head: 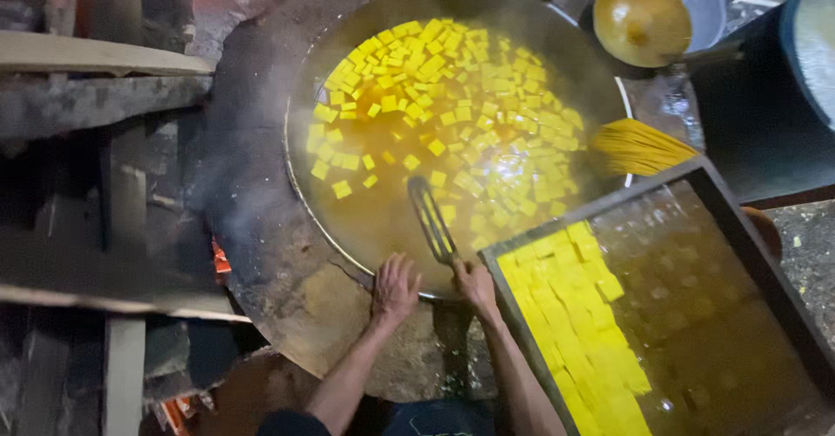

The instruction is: The person uses a slotted spatula to scoop yellow tofu cubes from a large steaming pot and places them onto a rectangular tray. The person repeats this transfer action multiple times, arranging the tofu in neat rows on the tray.

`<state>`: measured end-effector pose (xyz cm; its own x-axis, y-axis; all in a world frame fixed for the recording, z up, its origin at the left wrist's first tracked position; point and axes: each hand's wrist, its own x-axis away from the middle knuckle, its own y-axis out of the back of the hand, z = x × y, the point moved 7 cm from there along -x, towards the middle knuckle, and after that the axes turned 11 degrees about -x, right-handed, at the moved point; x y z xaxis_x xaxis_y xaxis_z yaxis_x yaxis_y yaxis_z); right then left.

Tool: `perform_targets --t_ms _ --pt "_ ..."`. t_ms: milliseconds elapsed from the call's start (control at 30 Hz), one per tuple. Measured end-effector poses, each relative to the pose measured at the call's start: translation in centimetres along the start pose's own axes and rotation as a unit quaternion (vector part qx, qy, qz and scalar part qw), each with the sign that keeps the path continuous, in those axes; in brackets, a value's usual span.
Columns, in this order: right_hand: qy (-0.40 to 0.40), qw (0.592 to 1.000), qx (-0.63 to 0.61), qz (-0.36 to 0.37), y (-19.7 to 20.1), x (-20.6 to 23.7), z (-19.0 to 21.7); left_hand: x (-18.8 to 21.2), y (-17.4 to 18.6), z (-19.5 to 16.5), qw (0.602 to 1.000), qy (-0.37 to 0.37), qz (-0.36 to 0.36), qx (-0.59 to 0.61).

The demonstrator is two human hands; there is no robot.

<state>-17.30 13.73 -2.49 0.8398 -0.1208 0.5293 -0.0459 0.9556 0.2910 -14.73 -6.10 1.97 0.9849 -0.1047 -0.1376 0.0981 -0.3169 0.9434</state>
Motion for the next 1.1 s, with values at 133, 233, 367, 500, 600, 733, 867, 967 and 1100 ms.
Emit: perform_targets --t_ms 133,233,367,500,600,733,867,967,1100 --pt "-0.018 0.989 0.136 0.049 -3.5 -3.7 0.1 -0.5 -1.6 2.3 0.994 0.06 0.069 0.061" --pt "-0.03 0.993 0.107 0.043 -6.6 -6.3 0.9 -1.0 -2.8 2.9 0.991 0.049 0.095 0.076" --pt "-0.007 0.995 0.099 -0.009 -10.5 -9.0 3.0 -0.9 -4.2 3.6 0.988 0.049 0.114 0.087" --pt "-0.014 0.998 0.048 -0.046 -11.7 -10.5 3.6 -0.6 -5.1 4.4 0.981 0.076 0.131 0.118" --pt "-0.005 0.994 0.09 -0.068 -11.5 -11.9 4.1 -0.8 -5.5 4.7 0.98 0.078 0.138 0.123" --pt "0.034 0.989 0.113 -0.086 -11.2 -15.5 6.1 -1.2 -5.3 4.6 0.982 0.068 0.13 0.121" --pt "0.029 0.999 -0.003 -0.042 -10.9 -17.8 8.2 -0.7 -5.1 4.8 0.983 0.077 0.125 0.109" --pt "-0.041 0.996 -0.077 -0.008 -10.0 -17.0 8.1 -0.4 -5.4 4.7 0.99 0.057 0.086 0.098" --pt "0.007 0.984 -0.18 -0.004 -5.9 -12.2 8.7 1.5 -7.1 4.6 0.99 0.076 0.109 0.042"
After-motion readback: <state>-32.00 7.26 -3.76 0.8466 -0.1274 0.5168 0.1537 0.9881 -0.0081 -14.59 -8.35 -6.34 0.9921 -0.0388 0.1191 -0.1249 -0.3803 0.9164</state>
